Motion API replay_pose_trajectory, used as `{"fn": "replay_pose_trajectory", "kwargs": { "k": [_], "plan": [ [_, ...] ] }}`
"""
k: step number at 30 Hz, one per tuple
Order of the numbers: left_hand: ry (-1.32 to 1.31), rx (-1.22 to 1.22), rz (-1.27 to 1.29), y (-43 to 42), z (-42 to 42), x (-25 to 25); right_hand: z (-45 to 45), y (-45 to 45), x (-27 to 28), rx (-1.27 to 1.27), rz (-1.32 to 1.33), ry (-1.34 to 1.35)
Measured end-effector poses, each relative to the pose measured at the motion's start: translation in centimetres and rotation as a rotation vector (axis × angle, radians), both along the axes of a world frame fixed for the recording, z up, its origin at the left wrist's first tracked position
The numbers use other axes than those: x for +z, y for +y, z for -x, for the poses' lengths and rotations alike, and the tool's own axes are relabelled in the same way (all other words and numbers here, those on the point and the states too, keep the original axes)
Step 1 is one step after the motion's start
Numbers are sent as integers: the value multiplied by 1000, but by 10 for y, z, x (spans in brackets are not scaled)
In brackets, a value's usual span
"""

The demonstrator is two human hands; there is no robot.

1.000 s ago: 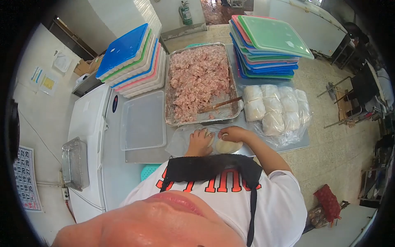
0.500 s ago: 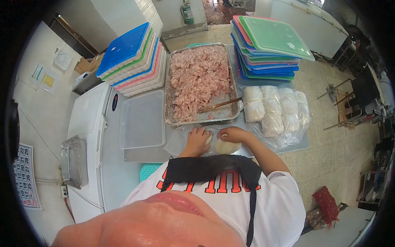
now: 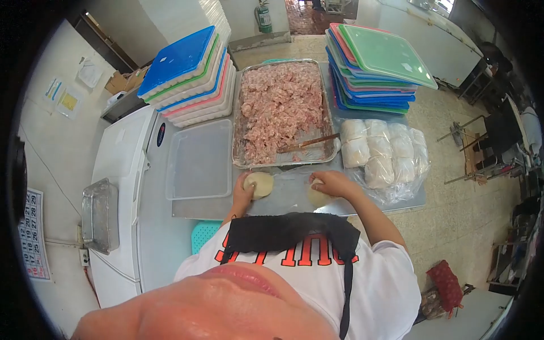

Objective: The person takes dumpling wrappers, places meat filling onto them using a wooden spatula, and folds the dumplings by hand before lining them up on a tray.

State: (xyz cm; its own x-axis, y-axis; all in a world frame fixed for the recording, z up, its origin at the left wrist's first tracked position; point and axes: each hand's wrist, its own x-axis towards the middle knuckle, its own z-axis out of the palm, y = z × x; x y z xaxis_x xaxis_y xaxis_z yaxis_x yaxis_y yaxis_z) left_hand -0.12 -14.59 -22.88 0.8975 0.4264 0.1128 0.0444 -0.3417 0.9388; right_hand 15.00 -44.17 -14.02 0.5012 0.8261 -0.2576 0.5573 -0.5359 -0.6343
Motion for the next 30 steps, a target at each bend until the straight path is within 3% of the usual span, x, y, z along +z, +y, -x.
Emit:
{"fn": "replay_pose_trajectory", "kwargs": {
  "k": [4,7,11,14,19,22,25,28,30],
  "plan": [
    [3,41,4,-7,0,4,10,25,62,36,-142,-20],
    [-30,66,-3,-9,1,3,19,60,50,43,-405,54],
    [-85,133,51,-15,9,13,28,95,-37,55,-308,-162],
    [-135,214,-2,-9,19,0,31,96,-55,24,-146,-370],
    [-219,272,-159,-5,39,55,19,87,-26,0,-110,-356],
    [-244,234,-72,-4,30,94,14,86,-4,21,-203,-209],
    [-250,68,262,-10,5,107,30,96,35,-177,-530,550],
    [-283,-170,597,-34,-22,115,18,112,28,-111,-700,346],
    [-291,-257,891,-50,-27,142,-12,114,32,-115,-642,158]
  ]
}}
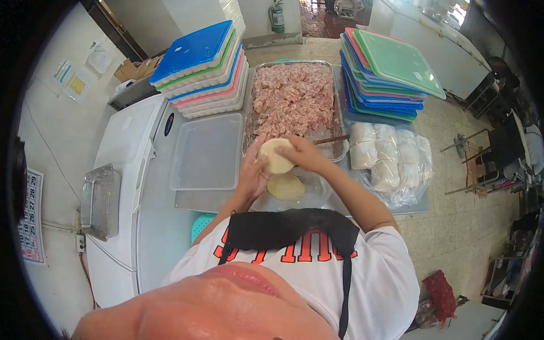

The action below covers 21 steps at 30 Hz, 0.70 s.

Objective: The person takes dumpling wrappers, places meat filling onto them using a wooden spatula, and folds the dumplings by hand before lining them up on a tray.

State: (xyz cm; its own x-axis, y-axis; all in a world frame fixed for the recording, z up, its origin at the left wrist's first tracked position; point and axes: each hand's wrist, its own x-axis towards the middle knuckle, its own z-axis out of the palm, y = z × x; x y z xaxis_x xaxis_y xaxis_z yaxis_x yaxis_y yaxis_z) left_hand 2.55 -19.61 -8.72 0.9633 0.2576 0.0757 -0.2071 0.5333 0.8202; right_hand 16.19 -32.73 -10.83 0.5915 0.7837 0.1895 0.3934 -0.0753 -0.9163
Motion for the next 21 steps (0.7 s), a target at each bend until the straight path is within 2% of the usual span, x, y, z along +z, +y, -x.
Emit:
{"fn": "replay_pose_trajectory", "kwargs": {
  "k": [2,4,6,7,9,10,11,13,16,17,20,21],
  "plan": [
    [19,-133,246,-2,-5,13,-12,-4,18,-71,125,-109],
    [74,-268,475,0,-13,14,-3,2,21,-138,159,-496],
    [140,-232,563,0,-20,8,29,11,15,-103,175,-801],
    [172,-210,606,1,-24,3,54,15,24,28,68,-813],
    [66,-412,589,8,-30,-13,65,20,23,157,8,-636],
    [9,-515,578,9,-32,-11,49,25,10,152,55,-459],
    [30,-499,615,8,-29,-11,33,26,-3,147,104,-275],
    [67,-466,684,4,-19,4,-7,16,20,29,-2,-291],
    [47,-523,709,7,-20,-2,-2,6,58,20,463,-611],
    [61,-529,716,6,-23,-3,11,16,39,104,541,-654],
    [87,-523,748,5,-23,-16,65,19,39,408,-13,-719],
    [68,-513,755,10,-25,-21,52,24,35,364,23,-639]
  ]
}}
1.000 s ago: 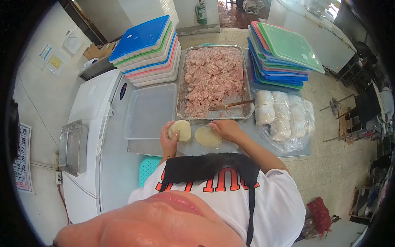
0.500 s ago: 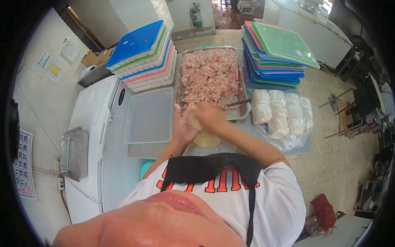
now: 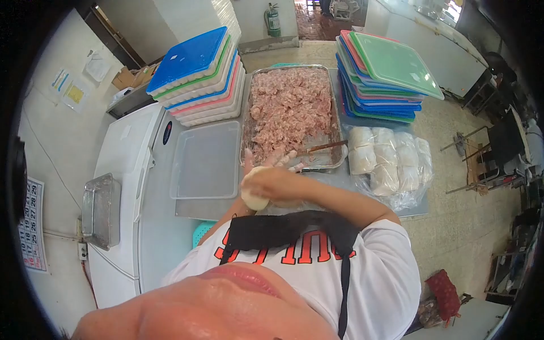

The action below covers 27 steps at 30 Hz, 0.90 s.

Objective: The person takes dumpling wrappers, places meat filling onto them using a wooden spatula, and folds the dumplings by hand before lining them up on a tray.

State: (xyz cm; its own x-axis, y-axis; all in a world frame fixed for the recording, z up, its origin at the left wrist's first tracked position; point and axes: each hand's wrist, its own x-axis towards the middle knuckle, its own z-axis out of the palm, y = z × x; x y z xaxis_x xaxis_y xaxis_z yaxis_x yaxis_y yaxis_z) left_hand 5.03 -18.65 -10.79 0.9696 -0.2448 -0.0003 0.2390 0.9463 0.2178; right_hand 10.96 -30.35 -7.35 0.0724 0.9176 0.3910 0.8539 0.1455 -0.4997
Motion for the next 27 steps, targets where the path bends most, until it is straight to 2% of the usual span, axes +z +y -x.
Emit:
{"fn": "replay_pose_trajectory", "kwargs": {
  "k": [1,2,5,6,8,10,12,14,15,18,21,24,27],
  "plan": [
    [-4,11,11,4,1,-3,-22,5,-9,-61,34,80],
    [129,136,-48,8,-1,0,-40,7,-14,-124,68,163],
    [-42,21,-54,11,4,15,-68,-7,4,-287,114,-111],
    [-11,41,-72,13,2,9,-61,-2,-1,-254,108,-203],
    [26,60,-103,14,-4,-2,-15,2,1,-64,80,-207],
    [19,43,-125,9,-3,11,-4,4,-3,1,107,-113],
    [38,54,-129,8,-3,18,-14,10,-16,-62,186,68],
    [114,107,-122,11,-2,15,-54,5,-14,-267,126,139],
    [69,58,-90,10,-2,18,-67,4,-13,-366,96,170],
    [-24,-34,-51,8,-6,23,-55,-4,22,-404,299,-143],
    [-5,-47,-132,11,-10,2,-10,0,-4,-185,25,-154],
    [29,-56,-218,16,-7,-15,-10,-2,-13,-95,-36,-76],
    [236,143,-117,4,-3,11,-58,2,-37,-305,-82,-33]
  ]
}}
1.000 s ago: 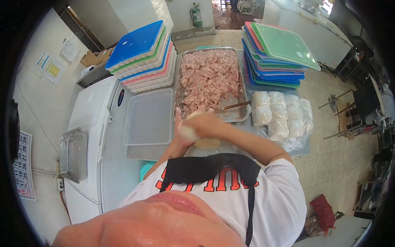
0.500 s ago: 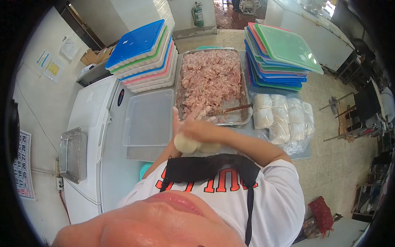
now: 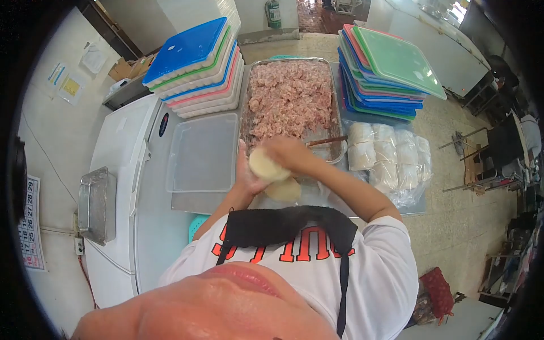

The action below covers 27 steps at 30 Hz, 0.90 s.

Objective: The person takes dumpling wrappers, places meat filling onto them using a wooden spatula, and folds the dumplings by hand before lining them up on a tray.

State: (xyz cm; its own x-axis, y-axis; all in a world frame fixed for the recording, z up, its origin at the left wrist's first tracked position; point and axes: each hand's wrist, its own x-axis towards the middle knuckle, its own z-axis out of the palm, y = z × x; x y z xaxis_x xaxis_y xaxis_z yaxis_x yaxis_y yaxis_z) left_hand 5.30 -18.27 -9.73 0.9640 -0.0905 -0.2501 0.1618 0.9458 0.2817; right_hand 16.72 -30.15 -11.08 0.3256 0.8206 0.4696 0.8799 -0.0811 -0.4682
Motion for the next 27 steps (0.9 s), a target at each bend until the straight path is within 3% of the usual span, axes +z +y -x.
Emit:
{"fn": "replay_pose_trajectory", "kwargs": {
  "k": [3,6,7,10,11,13,15,19,22,27],
  "plan": [
    [-166,-138,108,2,9,13,-2,-13,25,-130,52,-8],
    [-94,-130,34,10,2,-27,42,-6,28,141,15,-73],
    [-130,-140,-7,3,7,-17,64,-4,35,160,48,-74],
    [-44,-93,-135,-3,13,-3,52,-1,-11,12,42,145],
    [47,-26,-185,-11,21,11,40,-4,7,-112,292,227],
    [-56,-171,-47,-3,28,4,10,-12,13,-241,391,94],
    [-204,-262,5,9,34,-9,0,-28,29,-279,327,-48],
    [-96,126,-577,30,48,-25,-1,-45,51,-250,427,-129],
    [35,99,-818,52,65,-47,13,-47,56,-204,447,-54],
    [199,-78,-790,38,79,-111,32,-29,9,-85,278,58]
  ]
}}
